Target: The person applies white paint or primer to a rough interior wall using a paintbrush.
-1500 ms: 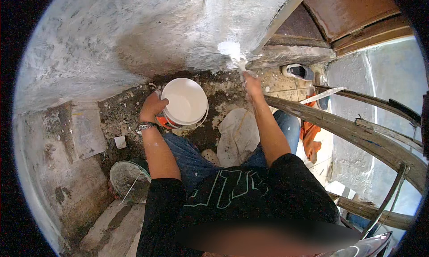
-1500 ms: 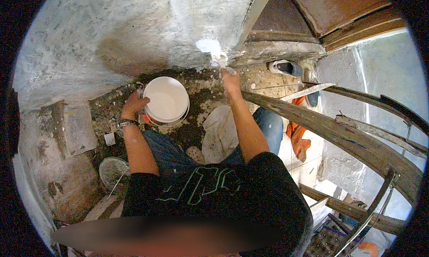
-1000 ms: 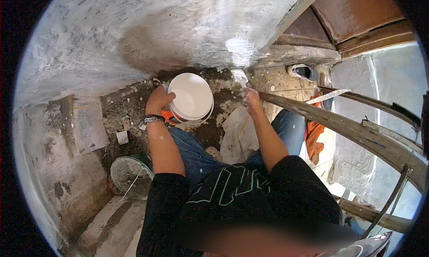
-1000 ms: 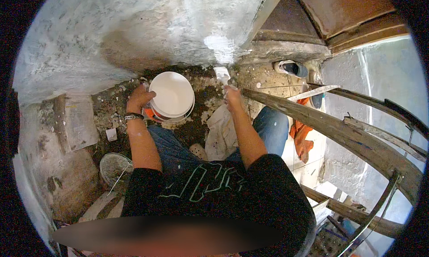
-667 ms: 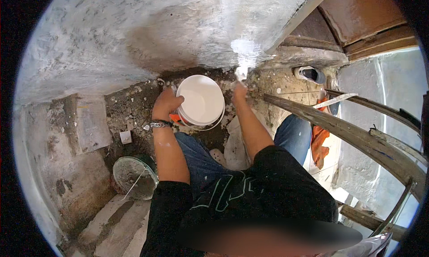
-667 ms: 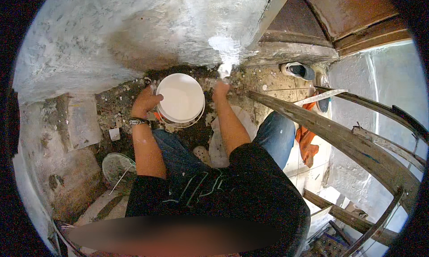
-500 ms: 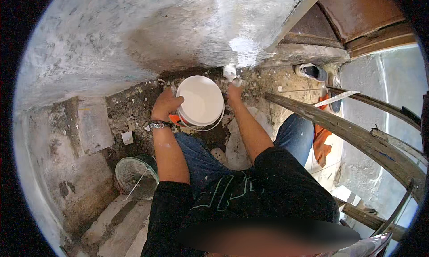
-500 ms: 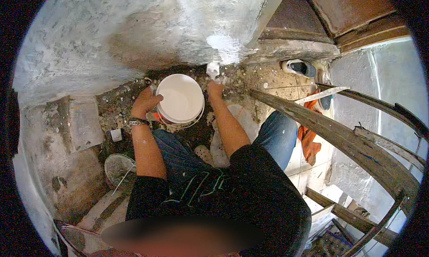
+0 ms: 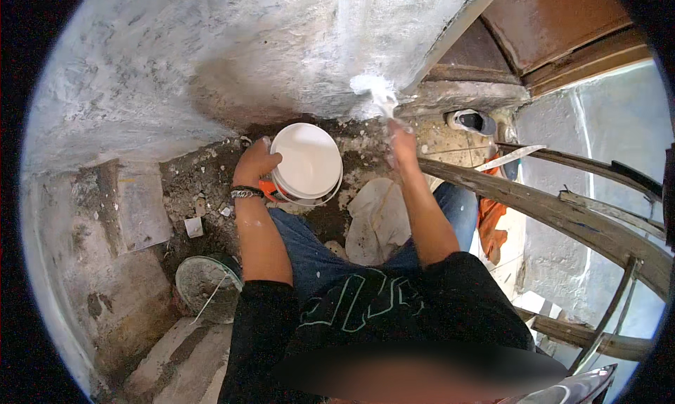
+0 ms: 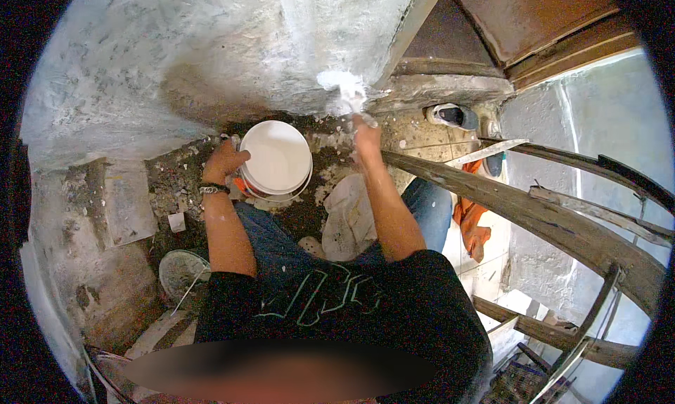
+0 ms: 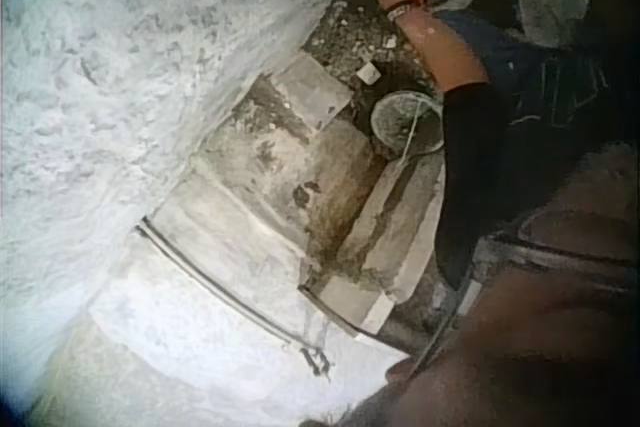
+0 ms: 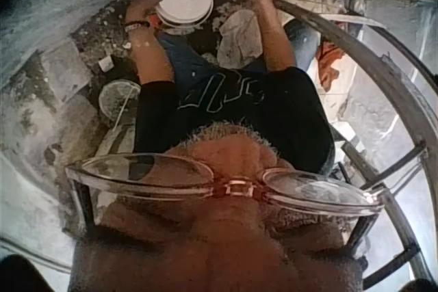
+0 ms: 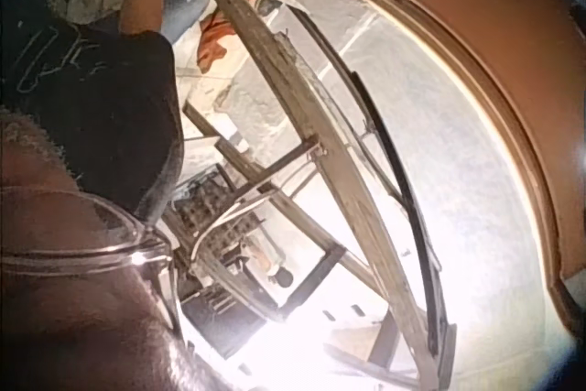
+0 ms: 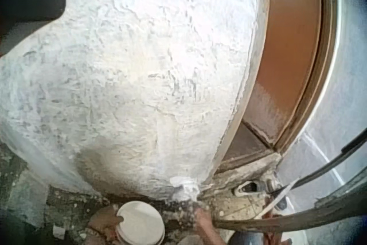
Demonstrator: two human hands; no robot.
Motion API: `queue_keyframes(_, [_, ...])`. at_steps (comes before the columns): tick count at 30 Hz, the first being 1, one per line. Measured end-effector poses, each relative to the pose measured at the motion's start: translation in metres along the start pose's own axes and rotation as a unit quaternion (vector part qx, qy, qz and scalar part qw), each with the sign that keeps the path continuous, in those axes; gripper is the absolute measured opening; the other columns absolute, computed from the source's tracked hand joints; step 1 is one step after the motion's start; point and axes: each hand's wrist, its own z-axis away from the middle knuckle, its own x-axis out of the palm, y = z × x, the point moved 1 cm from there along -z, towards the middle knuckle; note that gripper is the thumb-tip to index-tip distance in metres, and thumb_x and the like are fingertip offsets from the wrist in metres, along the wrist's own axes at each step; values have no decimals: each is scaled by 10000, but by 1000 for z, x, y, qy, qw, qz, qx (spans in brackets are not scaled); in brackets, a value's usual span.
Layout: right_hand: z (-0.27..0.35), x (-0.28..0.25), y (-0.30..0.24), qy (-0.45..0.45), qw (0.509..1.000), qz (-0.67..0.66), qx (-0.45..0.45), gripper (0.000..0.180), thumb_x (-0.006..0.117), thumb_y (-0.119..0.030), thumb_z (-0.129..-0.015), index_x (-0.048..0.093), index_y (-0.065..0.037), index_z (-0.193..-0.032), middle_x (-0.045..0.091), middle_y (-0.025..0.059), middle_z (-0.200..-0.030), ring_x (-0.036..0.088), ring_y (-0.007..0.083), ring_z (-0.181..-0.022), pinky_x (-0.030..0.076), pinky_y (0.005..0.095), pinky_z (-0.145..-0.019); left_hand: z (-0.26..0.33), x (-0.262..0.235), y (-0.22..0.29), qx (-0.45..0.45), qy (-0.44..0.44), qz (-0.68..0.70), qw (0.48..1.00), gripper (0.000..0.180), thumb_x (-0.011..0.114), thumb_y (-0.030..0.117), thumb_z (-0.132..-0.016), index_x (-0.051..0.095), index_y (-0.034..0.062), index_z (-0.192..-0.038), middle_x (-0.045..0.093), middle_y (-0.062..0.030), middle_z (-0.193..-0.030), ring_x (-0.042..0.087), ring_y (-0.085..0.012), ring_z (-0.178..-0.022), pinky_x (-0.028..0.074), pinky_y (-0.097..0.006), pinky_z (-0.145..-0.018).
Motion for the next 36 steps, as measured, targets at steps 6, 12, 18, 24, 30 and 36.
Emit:
queue_keyframes(6, [83, -39, -127, -50, 996, -67, -14, 184, 579, -216, -833, 587, -54, -920, 504, -17, -711, 448, 76, -530, 353, 222, -436, -13, -1, -3, 27, 12, -1, 1000, 466, 564, 232, -615, 537, -52, -984, 583, -262, -943, 577, -377, -892, 452, -411, -771])
queue_keyframes(12, [101, -48, -121, -33, 984, -135, -110, 160, 524, -217, -885, 560, -82, -962, 499, -44, -677, 405, 29, -539, 302, 190, -426, -28, 7, -11, -21, -52, 75, 996, 489, 580, 228, -596, 545, -49, -998, 589, -254, -945, 587, -361, -877, 454, -404, -746])
queue_keyframes(18, [21, -18, 9, -30, 966, 126, -226, 276, 519, -244, -883, 554, -9, -1023, 579, 50, -818, 503, 134, -700, 397, 274, -615, -23, 9, -10, 41, -21, -16, 999, 501, 593, 244, -595, 543, -50, -997, 595, -252, -927, 584, -373, -871, 453, -404, -749])
queue_keyframes(24, [10, -34, 67, -7, 973, 207, -98, 279, 528, -232, -872, 570, 7, -1009, 609, 122, -850, 541, 228, -796, 424, 336, -739, -17, 5, -20, 3, -18, 29, 999, 453, 592, 227, -611, 540, -58, -960, 589, -252, -901, 596, -349, -816, 462, -400, -687])
queue_keyframes(30, [41, -35, -80, -15, 984, 52, -170, 175, 565, -210, -860, 587, -49, -926, 537, -15, -685, 474, 94, -567, 377, 264, -497, -17, -2, -21, -50, -86, 66, 993, 520, 632, 245, -582, 542, -31, -1013, 591, -221, -980, 582, -308, -888, 458, -389, -767])
queue_keyframes(36, [137, -47, -218, -50, 965, -64, -250, 167, 583, -205, -848, 602, -80, -958, 508, -60, -676, 392, 26, -483, 275, 179, -398, -25, -1, -9, -11, -40, -40, 998, 443, 614, 194, -582, 565, -61, -941, 604, -228, -864, 610, -309, -778, 473, -388, -668])
